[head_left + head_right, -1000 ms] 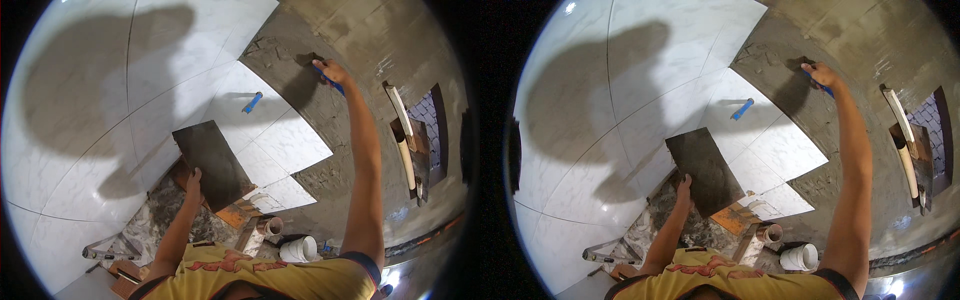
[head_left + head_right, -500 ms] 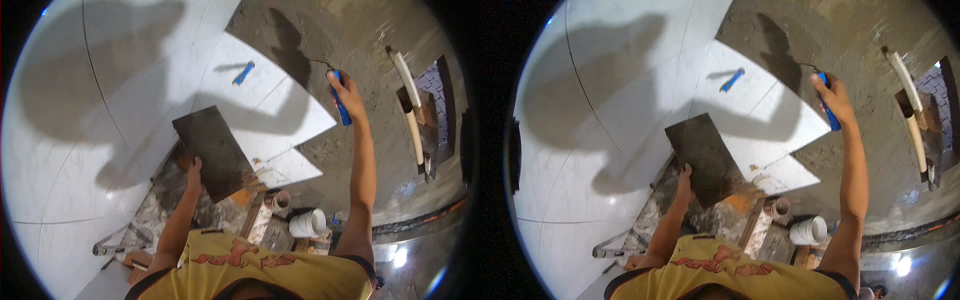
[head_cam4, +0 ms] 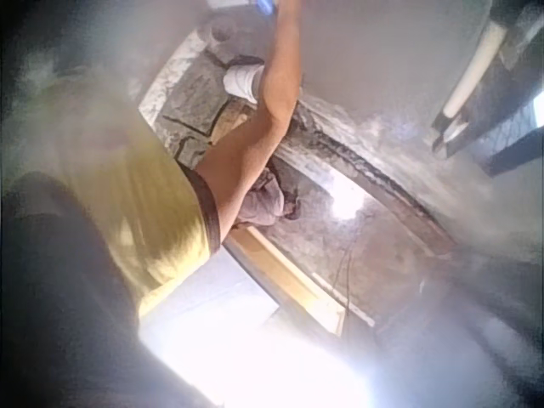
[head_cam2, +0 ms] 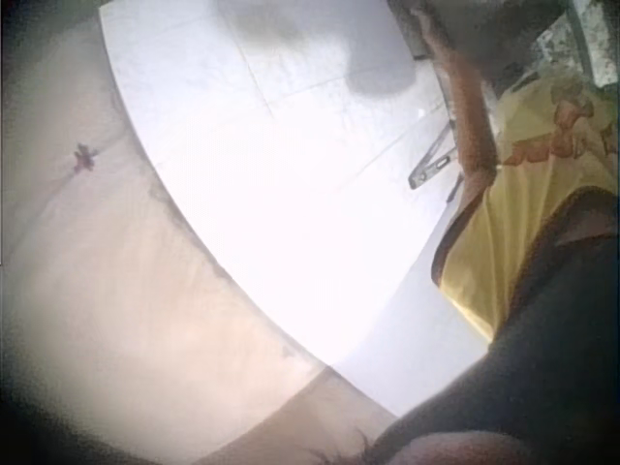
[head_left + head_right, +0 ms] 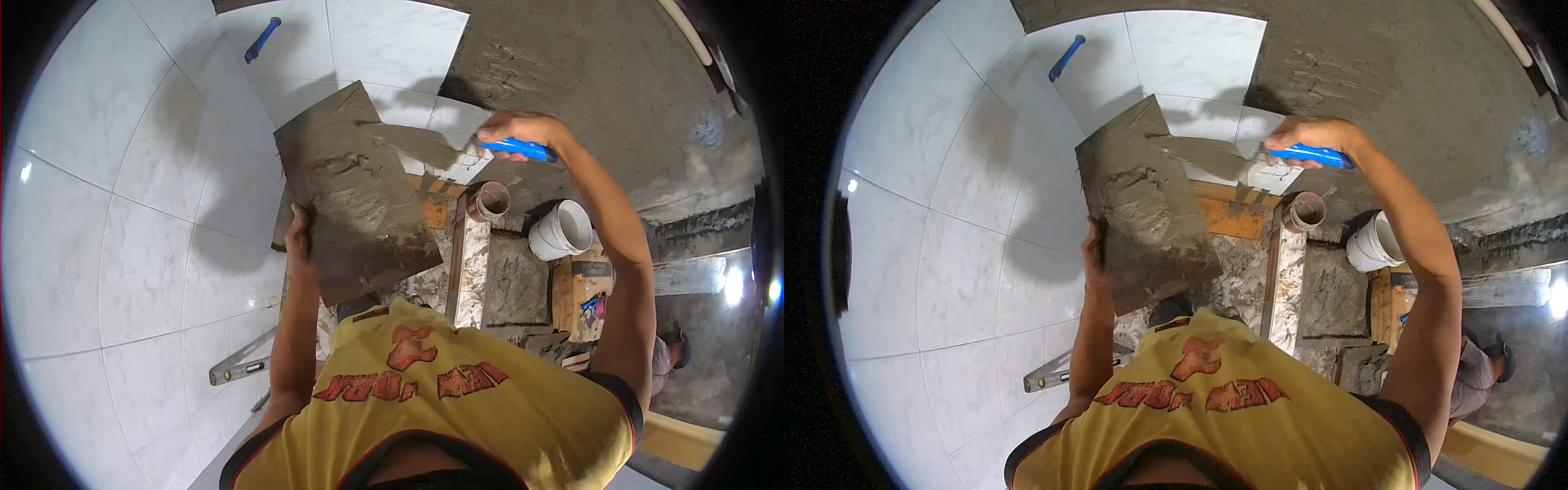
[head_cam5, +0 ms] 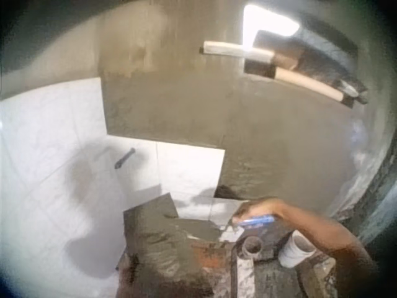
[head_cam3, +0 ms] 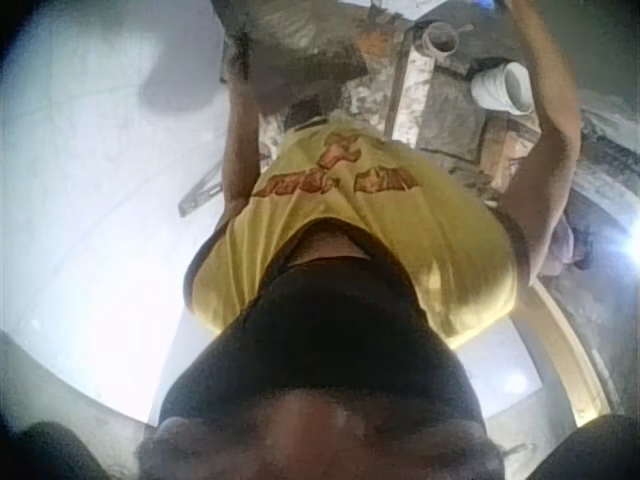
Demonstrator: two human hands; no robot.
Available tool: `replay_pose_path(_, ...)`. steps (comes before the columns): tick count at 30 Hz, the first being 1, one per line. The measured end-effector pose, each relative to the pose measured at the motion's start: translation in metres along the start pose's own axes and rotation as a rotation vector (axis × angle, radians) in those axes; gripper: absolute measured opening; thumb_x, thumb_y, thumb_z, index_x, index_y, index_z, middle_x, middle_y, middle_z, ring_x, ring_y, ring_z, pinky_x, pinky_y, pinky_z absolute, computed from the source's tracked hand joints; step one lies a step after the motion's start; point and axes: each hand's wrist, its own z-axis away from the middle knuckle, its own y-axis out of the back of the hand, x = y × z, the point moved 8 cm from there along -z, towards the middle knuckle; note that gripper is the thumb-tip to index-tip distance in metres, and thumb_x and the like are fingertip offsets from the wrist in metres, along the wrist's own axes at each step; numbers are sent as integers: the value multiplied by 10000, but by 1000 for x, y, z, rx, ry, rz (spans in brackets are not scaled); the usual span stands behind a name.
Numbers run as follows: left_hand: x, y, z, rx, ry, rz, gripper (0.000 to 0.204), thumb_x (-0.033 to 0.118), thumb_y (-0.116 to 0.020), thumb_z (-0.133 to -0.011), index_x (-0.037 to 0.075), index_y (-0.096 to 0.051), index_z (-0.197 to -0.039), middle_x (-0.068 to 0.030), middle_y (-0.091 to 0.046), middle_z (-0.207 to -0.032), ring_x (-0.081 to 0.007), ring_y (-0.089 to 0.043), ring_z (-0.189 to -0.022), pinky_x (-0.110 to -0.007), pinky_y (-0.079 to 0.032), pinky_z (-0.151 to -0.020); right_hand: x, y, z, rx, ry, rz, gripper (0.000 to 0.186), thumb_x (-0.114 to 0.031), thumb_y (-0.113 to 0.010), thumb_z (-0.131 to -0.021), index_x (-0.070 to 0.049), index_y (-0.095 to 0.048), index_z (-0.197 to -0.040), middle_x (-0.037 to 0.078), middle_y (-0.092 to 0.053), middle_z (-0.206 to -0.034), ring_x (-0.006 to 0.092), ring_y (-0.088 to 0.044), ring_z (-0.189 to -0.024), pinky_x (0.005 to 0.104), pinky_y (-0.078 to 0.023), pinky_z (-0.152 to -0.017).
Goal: The person applies mortar onto the wall using a trowel and hawk, then positions and presses a tile onto the prepared wall area by hand.
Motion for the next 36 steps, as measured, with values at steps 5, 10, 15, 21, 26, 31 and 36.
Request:
replay_pose_path(5,-9,-40,38,280,49,-130,646,507,-556,-1000,24,-477,-1422,-136,-586,-1332,-294,-585,-1201,-454,-486,-1048,20,37,84,353,-332,376,465,-513,-637,-958,-50,-651,-995,9,-571,-681,84,-489,-477,272,-427,-419)
replay_pose_path(10,-14,7,16,-3,-61,141,633,483,-548,-1016,32,-438,-1446,-139,-559,-1369,-300,-575,-1226,-470,-473,-1067,-83,20,93,589,128,222,425,-444,-635,-983,-24,-635,-1051,28,-584,-709,88,-532,-518,272,-446,-443)
replay_pose_path(15,10,38,10,78,-30,235,551,392,-514,-1052,27,-408,-1451,-155,-539,-1380,-326,-584,-1214,-484,-493,-1046,-245,23,11,947,292,908,548,-495,-586,-978,50,-632,-1006,253,-669,-841,327,-658,-702,439,-537,-679)
replay_pose_path(21,45,63,-12,118,-73,112,641,411,-485,-1053,-2,-294,-1503,-264,-456,-1437,-420,-495,-1308,-564,-431,-1095,-418,77,-151,847,52,1250,574,-501,-498,-1014,38,-660,-1123,293,-677,-1123,429,-665,-1064,514,-503,-908)
replay_pose_path(26,63,74,-32,157,40,118,579,358,-440,-1071,-7,-294,-1496,-253,-453,-1429,-414,-492,-1308,-564,-454,-1072,-478,117,-220,867,38,1445,565,-483,-482,-1028,49,-660,-1097,282,-680,-1134,438,-658,-1075,530,-493,-939)
replay_pose_path(31,56,106,-58,188,65,77,572,376,-437,-1073,-22,-338,-1472,-240,-495,-1392,-410,-537,-1258,-544,-479,-1051,-481,120,-236,755,-164,1257,579,-484,-484,-1028,65,-662,-1080,287,-698,-1054,447,-674,-1042,534,-497,-943)
replay_pose_path(36,58,104,-88,150,98,194,539,350,-489,-1066,-18,-385,-1446,-181,-555,-1346,-333,-579,-1225,-485,-511,-1030,-486,143,-229,859,54,1584,607,-517,-490,-1019,65,-663,-1044,296,-700,-994,445,-682,-1023,531,-502,-938)
